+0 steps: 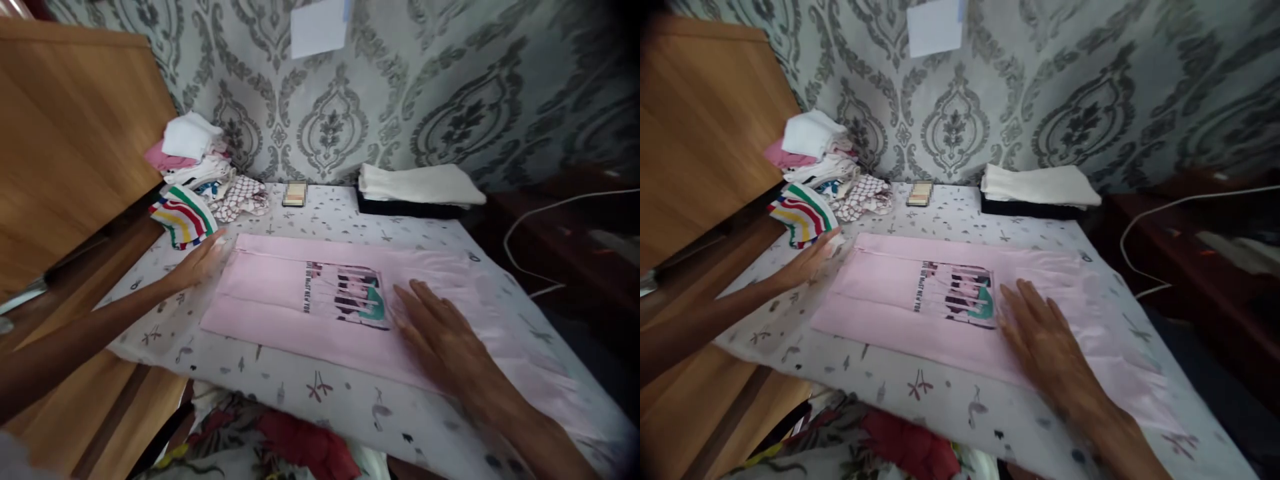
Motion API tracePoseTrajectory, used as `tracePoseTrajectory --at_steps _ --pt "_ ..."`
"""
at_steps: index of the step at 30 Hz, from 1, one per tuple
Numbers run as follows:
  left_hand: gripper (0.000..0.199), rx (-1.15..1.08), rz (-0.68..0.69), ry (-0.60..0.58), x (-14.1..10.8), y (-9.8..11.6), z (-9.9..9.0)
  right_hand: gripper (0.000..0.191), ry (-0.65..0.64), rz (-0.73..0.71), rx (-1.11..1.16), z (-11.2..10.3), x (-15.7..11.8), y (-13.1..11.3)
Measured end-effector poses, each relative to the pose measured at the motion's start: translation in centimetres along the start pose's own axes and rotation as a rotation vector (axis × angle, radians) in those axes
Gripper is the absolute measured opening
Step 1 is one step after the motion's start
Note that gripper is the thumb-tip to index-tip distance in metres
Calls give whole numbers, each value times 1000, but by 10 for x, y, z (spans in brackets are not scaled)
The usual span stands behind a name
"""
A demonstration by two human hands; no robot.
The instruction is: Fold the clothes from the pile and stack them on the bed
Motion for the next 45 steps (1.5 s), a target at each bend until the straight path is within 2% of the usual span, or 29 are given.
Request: tracePoseTrajectory --at_steps 2,4,7,11,14,18,21,24,28,31,34,37,39,42,45 --pt "75 -48 -11 23 26 7 -6 54 -17 -108 56 1 10 -32" --pt "72 -43 41 -12 47 19 1 54 -62 -223 108 5 21 -69" --pt "71 35 120 -117 68 33 31 53 -155 -369 176 15 35 -123" --pt "75 249 161 -225 74 37 75 54 -264 -483 223 28 47 -179" --pt "76 372 160 -255 70 29 92 53 -317 -500 231 31 49 -200" --pt "75 413 189 -243 63 21 94 52 -312 -478 236 24 45 -203" --pt "75 358 194 -164 56 23 90 51 -259 -474 242 9 44 -195" --pt "72 275 272 -136 43 41 95 48 -185 -362 225 -8 47 -168" --pt "70 209 444 -190 31 89 113 49 -133 -34 152 -23 36 -93" --pt "67 153 542 -260 40 139 132 49 -64 234 53 -31 5 -30" --pt "66 103 631 -382 58 202 163 50 -28 382 -51 -35 -33 9" --pt "68 93 718 -499 70 267 205 53 -33 465 -138 -32 -60 27" --pt "66 87 795 -508 69 303 234 55 -32 519 -165 -28 -71 34" --pt "63 101 920 -502 57 332 273 56 -17 570 -150 -22 -79 41" --pt "64 155 950 -553 50 331 298 54 21 566 -56 -25 -83 47"
Point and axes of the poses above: each hand's wrist, its own x-axis towards the middle knuckle, its own z-axis out of the palm, y = z × x, the point moved 7 cm from there along x, towards the middle knuckle, and after that the axes turned 4 degrees about -x, right-handed, at the moved point
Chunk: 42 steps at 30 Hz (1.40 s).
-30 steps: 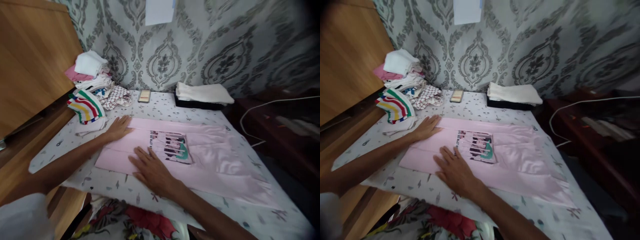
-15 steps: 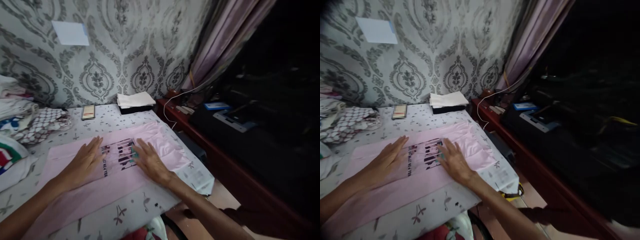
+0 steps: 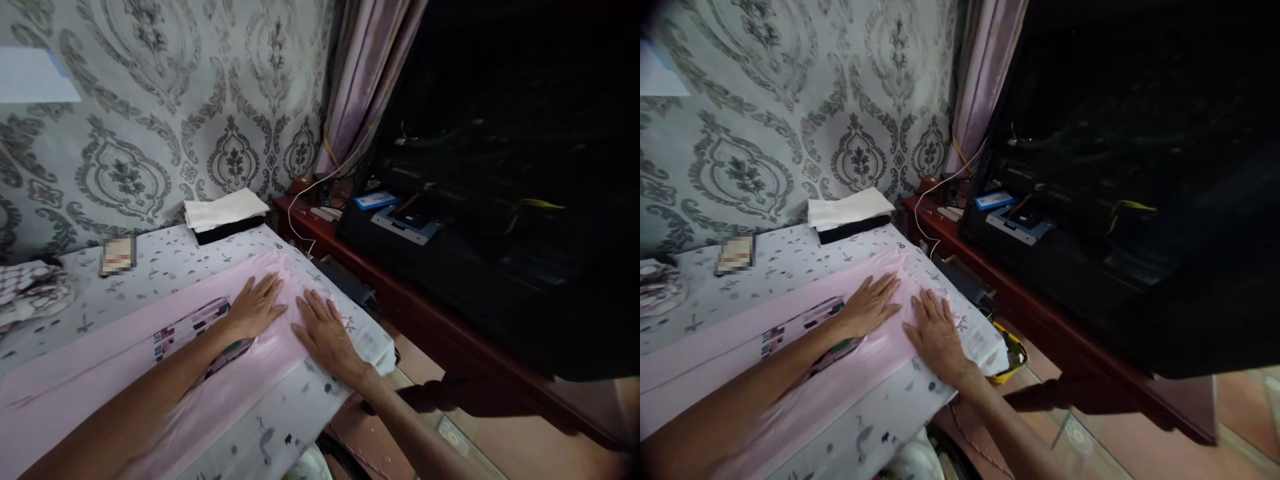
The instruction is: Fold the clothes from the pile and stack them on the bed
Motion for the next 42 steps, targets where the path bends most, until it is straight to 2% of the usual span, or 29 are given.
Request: tracePoseTrajectory --at_steps 2,3,5,8,10,12,16,19,21,23,26,31,37,39,42 --pt "65 -23 -7 -17 2 -8 1 52 44 26 118 -11 -2 10" --pt "65 -52 -10 -4 5 -14 -4 50 86 58 181 -19 -4 19" --pt "62 -135 -7 70 18 -30 -24 46 199 160 289 -36 -11 42" --pt "51 -260 29 203 51 -57 -59 42 329 355 413 -53 -29 81" --pt "43 -299 -9 237 75 -73 -72 42 322 468 480 -55 -40 101" --pt "37 -297 -14 236 93 -77 -77 40 242 523 497 -52 -46 109" --pt "31 -282 44 164 103 -60 -69 31 135 475 372 -52 -42 97" --pt "24 -350 109 -9 97 -38 -50 27 94 402 304 -55 -35 83" --pt "21 -333 162 -63 88 -24 -43 25 37 353 267 -54 -30 77" --pt "21 -274 155 -4 80 -16 -43 23 -13 321 232 -52 -28 75" --pt "23 -262 60 84 68 -15 -45 19 -45 321 195 -49 -26 78" --pt "2 -352 -18 109 58 -17 -45 16 -55 328 200 -48 -22 82" --pt "15 -629 -92 123 61 -23 -48 17 -94 293 220 -49 -18 81" --pt "17 -594 -123 149 63 -28 -49 17 -104 293 212 -48 -17 82" --pt "17 -420 -167 160 65 -33 -49 17 -109 297 196 -46 -18 84"
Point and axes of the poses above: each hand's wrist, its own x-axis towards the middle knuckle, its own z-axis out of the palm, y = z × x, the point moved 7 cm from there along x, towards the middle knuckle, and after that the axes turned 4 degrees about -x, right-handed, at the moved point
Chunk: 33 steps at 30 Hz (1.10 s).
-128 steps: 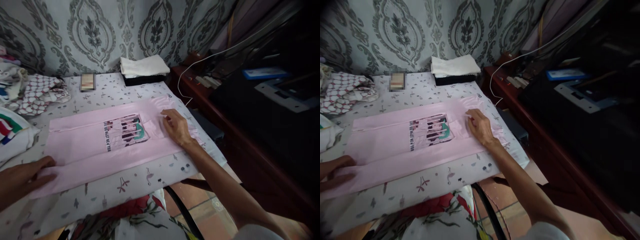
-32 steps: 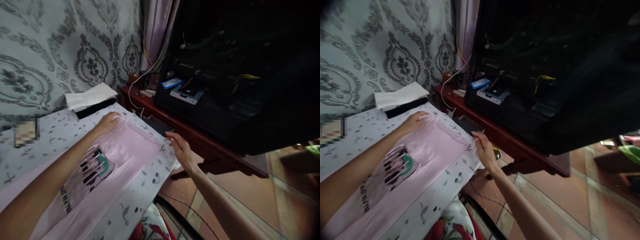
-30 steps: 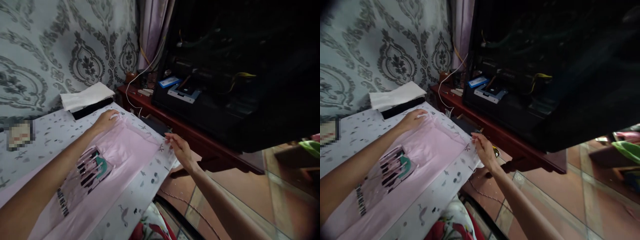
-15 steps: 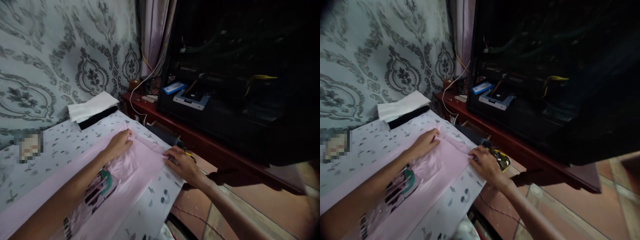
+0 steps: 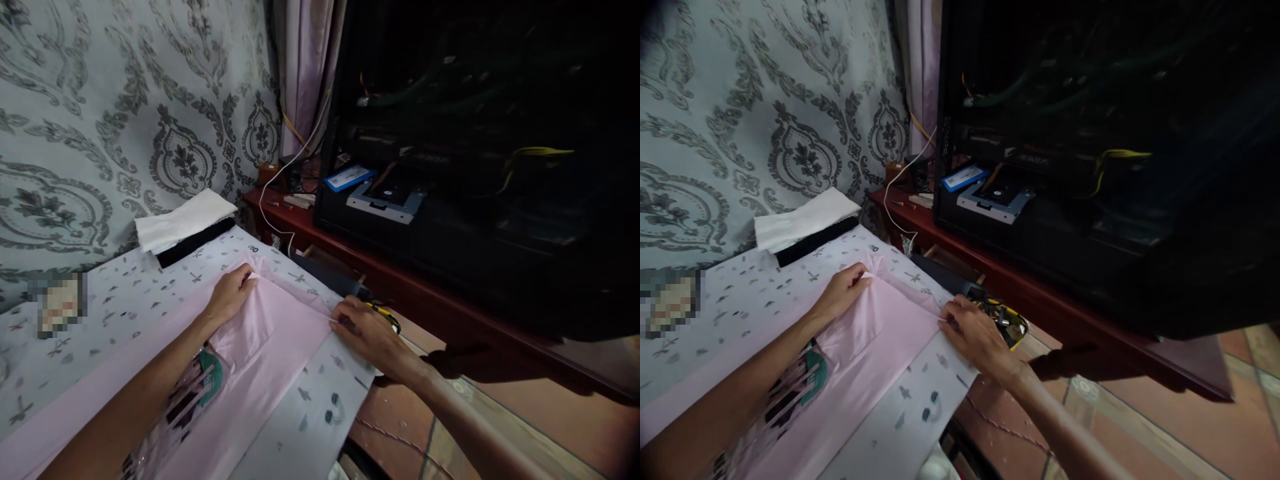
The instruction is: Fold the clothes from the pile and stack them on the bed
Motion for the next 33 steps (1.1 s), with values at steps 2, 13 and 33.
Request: tracePoseTrajectory --at_steps 2,13,33 --pt "14 128 -10 -5 -1 1 1 17 3 -6 2 0 -3 1" --pt "21 522 180 62 -32 27 30 34 27 90 1352 12 144 -44" --pt "15 584 250 161 -35 21 37 62 -110 203 1745 66 242 -50"
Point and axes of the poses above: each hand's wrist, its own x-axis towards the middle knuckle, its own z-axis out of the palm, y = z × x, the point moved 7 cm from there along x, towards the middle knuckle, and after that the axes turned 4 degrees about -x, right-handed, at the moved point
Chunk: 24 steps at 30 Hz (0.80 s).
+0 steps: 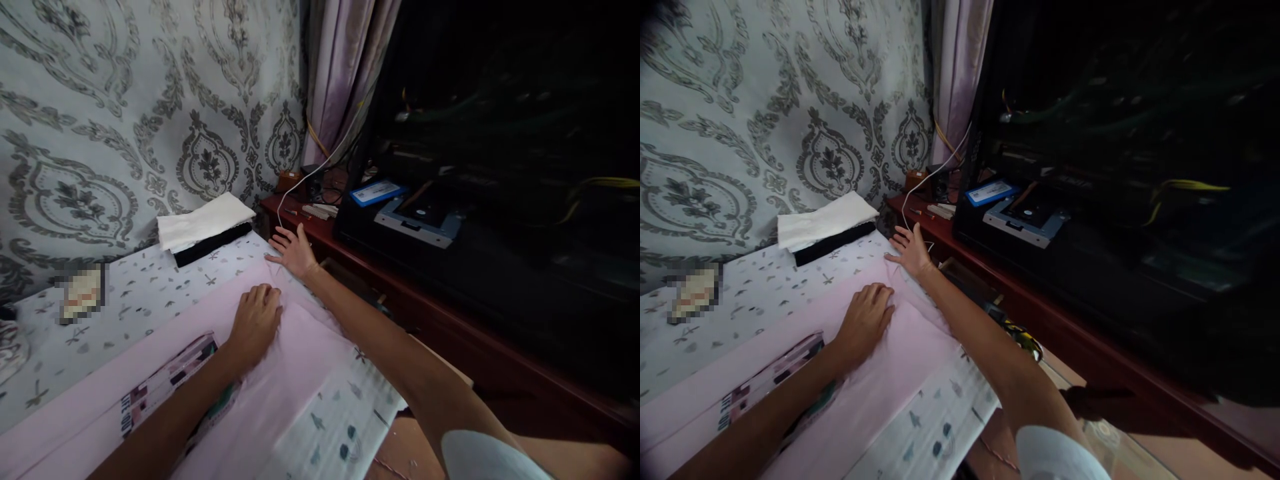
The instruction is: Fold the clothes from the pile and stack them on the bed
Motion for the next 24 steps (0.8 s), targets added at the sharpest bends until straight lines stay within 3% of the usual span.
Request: tracePoseTrajectory --at_steps 19,24 --pt "20 -15 -1 15 1 -1 0 62 -50 6 24 -5 6 12" --pt "21 -31 -9 -29 1 -2 -1 63 -11 -38 33 0 -6 -8"
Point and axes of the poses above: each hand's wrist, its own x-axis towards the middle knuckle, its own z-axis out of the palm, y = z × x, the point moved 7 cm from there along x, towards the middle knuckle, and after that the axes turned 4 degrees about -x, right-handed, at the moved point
